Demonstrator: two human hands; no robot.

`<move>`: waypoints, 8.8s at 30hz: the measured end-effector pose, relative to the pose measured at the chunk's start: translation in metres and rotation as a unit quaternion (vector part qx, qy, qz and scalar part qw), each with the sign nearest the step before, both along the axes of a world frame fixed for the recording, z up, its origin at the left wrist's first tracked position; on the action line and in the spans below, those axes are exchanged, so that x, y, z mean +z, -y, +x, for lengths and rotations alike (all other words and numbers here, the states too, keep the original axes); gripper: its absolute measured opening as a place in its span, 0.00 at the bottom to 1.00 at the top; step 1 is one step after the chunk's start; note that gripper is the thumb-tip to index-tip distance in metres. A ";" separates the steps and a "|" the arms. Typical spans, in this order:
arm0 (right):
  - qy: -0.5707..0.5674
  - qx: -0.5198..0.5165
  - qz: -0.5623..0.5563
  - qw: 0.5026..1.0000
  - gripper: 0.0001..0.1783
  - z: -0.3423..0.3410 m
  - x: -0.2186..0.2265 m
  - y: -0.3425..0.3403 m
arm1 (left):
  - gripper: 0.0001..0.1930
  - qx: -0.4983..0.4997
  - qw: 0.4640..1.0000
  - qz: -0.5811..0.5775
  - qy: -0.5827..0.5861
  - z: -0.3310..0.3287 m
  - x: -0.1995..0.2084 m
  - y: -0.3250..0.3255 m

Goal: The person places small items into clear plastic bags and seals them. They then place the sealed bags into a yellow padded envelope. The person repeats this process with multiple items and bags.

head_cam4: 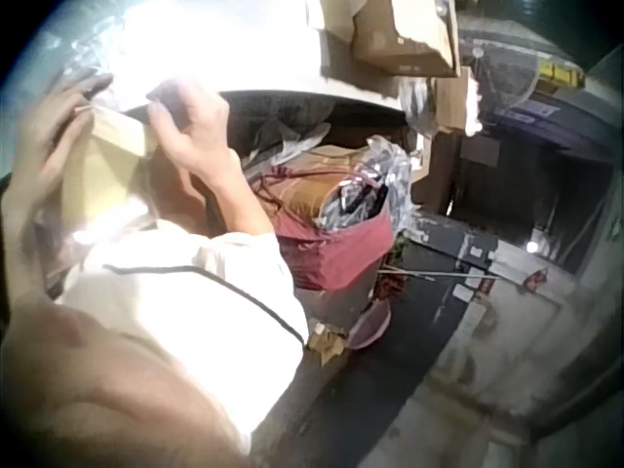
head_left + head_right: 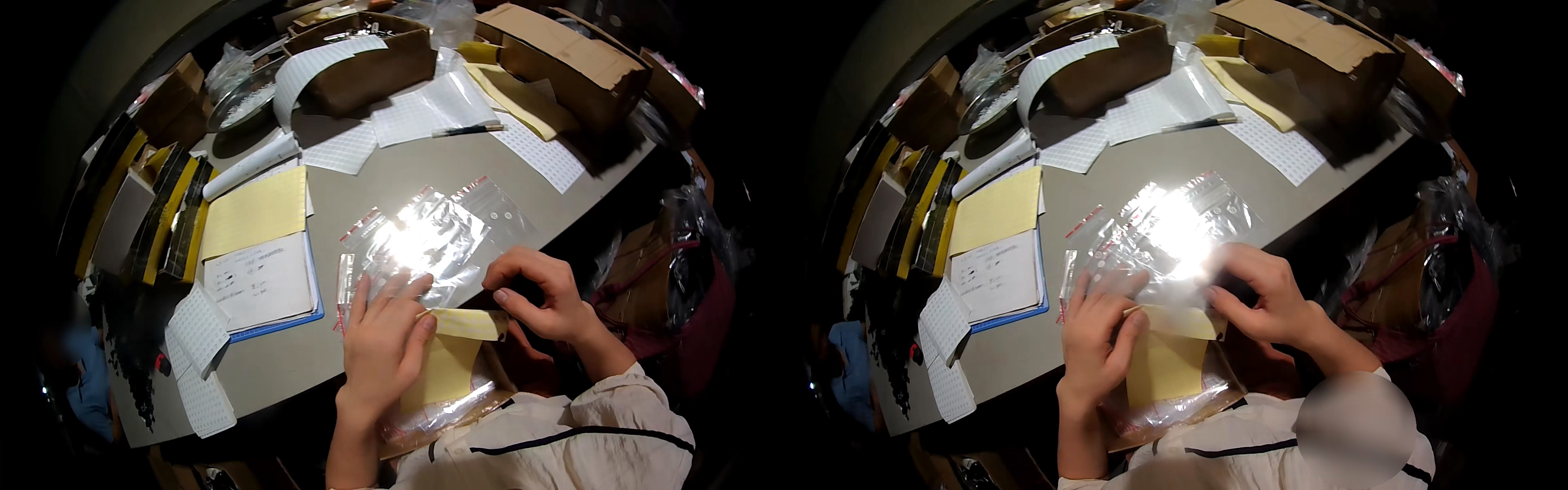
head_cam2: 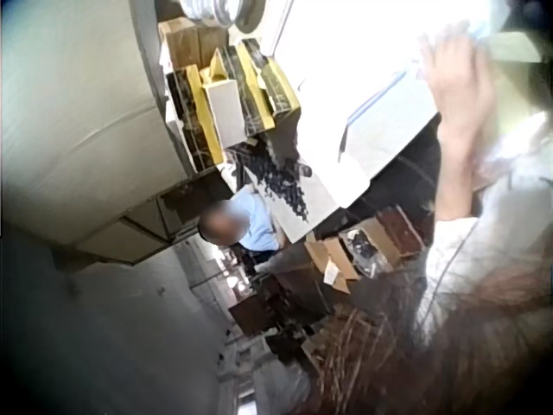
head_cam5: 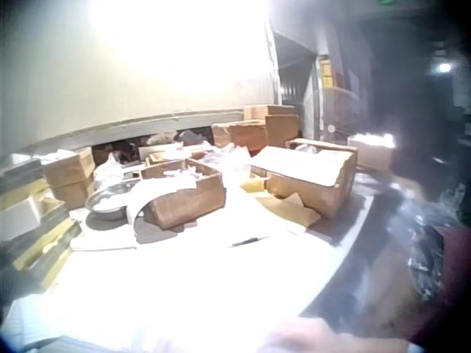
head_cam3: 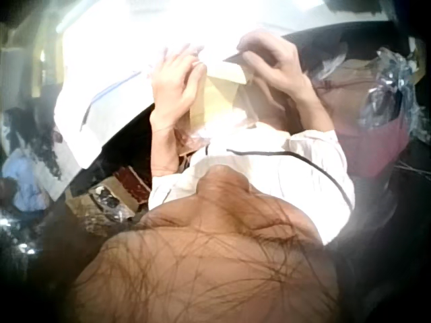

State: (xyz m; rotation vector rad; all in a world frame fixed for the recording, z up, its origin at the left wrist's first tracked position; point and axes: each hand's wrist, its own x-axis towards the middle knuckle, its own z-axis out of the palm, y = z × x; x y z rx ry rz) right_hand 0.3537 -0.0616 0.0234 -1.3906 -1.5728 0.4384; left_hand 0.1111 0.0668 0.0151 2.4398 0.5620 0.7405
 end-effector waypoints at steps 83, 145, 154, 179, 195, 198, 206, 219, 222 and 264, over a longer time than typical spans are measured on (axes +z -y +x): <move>0.089 0.353 -0.037 0.931 0.25 -0.103 -0.097 0.001 | 0.15 0.043 0.781 -0.585 0.213 -0.116 -0.041 0.088; -0.198 0.418 -0.202 0.863 0.13 -0.225 -0.052 -0.105 | 0.26 0.886 0.364 -0.121 0.262 -0.421 -0.282 0.243; 0.032 0.531 -0.385 0.754 0.07 -0.420 -0.101 -0.109 | 0.19 0.778 0.285 0.038 0.558 -0.445 -0.325 0.279; 0.321 0.564 -0.349 0.676 0.13 -0.491 -0.181 -0.123 | 0.26 0.834 0.301 -0.415 -0.203 -0.625 -0.844 0.271; 0.278 0.586 -0.208 0.732 0.08 -0.462 -0.175 -0.085 | 0.14 0.868 0.148 -0.278 0.384 -0.494 -0.627 0.286; 0.225 0.613 -0.178 0.736 0.04 -0.451 -0.152 -0.070 | 0.10 0.763 0.112 -0.083 0.631 -0.423 -0.586 0.311; 0.048 0.492 -0.269 0.826 0.14 -0.385 -0.060 -0.013 | 0.22 0.677 0.273 -0.129 0.671 -0.391 -0.273 0.335; 0.109 0.543 -0.035 0.832 0.16 -0.239 0.039 -0.055 | 0.21 0.335 0.927 0.058 0.160 -0.260 0.012 0.201; 0.062 0.515 0.007 0.855 0.19 -0.196 0.033 -0.059 | 0.15 0.273 0.917 -0.138 0.258 -0.223 -0.003 0.173; -0.113 0.343 0.001 0.932 0.03 -0.114 -0.016 -0.029 | 0.27 0.280 0.830 -0.338 0.345 -0.114 -0.022 0.105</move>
